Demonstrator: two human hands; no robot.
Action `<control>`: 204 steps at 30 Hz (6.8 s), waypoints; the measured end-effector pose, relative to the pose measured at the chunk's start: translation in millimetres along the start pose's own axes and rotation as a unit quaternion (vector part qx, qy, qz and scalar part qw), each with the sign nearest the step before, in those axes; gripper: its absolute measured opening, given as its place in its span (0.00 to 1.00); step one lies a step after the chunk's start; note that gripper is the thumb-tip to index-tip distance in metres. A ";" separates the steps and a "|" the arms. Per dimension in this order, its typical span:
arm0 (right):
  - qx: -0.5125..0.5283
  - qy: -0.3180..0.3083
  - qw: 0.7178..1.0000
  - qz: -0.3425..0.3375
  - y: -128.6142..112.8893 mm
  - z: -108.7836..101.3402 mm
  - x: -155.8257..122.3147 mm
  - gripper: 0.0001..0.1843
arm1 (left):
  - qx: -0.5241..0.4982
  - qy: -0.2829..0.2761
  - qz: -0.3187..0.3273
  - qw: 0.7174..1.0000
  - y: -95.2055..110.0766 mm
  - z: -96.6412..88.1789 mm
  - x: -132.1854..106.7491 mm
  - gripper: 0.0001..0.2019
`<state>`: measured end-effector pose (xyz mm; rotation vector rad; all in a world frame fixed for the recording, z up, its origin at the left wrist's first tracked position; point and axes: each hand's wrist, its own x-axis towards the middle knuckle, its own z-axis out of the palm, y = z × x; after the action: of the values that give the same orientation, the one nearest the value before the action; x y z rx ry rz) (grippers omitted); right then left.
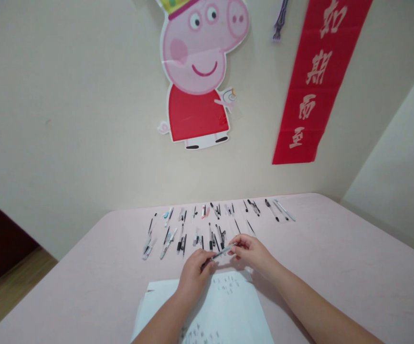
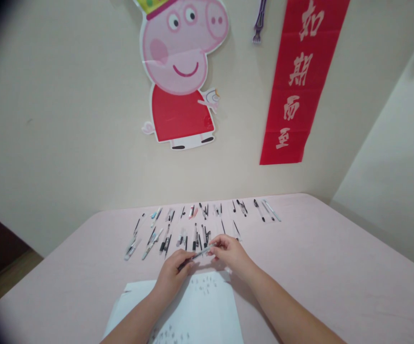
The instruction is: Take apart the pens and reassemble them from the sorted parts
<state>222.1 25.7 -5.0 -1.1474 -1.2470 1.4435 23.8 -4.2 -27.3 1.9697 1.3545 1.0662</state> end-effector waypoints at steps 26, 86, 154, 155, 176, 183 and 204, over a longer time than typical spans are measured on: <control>-0.144 -0.035 0.985 -0.090 -4.8 -7.7 -8.2 0.11 | -0.001 0.008 0.009 1.000 1.2 -1.0 -0.2 0.14; -0.240 -0.023 0.960 -0.144 1.6 -8.9 -4.3 0.17 | 0.009 -0.011 0.004 1.000 -0.3 -0.5 -0.2 0.14; 0.175 0.107 0.978 -0.026 5.7 40.5 -2.6 0.21 | 0.098 0.039 0.052 0.993 8.5 -2.8 -6.9 0.13; 0.167 0.114 0.979 -0.034 7.8 42.2 -3.0 0.22 | 0.099 0.036 0.049 0.993 8.0 -2.2 -7.0 0.13; -0.244 0.088 0.930 -0.262 43.1 43.7 -5.3 0.26 | 0.025 -0.072 0.117 0.990 24.8 -7.0 -14.5 0.13; -0.229 0.097 0.935 -0.252 51.5 40.3 2.1 0.25 | 0.006 -0.065 0.143 0.988 20.8 -3.5 -12.8 0.24; -0.098 0.178 0.957 -0.205 33.1 30.4 -0.8 0.14 | 0.089 -0.182 -0.011 0.979 36.2 -21.9 -9.2 0.27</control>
<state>190.8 16.2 -35.8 -1.1351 -1.2915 0.7803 22.7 -26.4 9.9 2.1427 1.2980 0.5518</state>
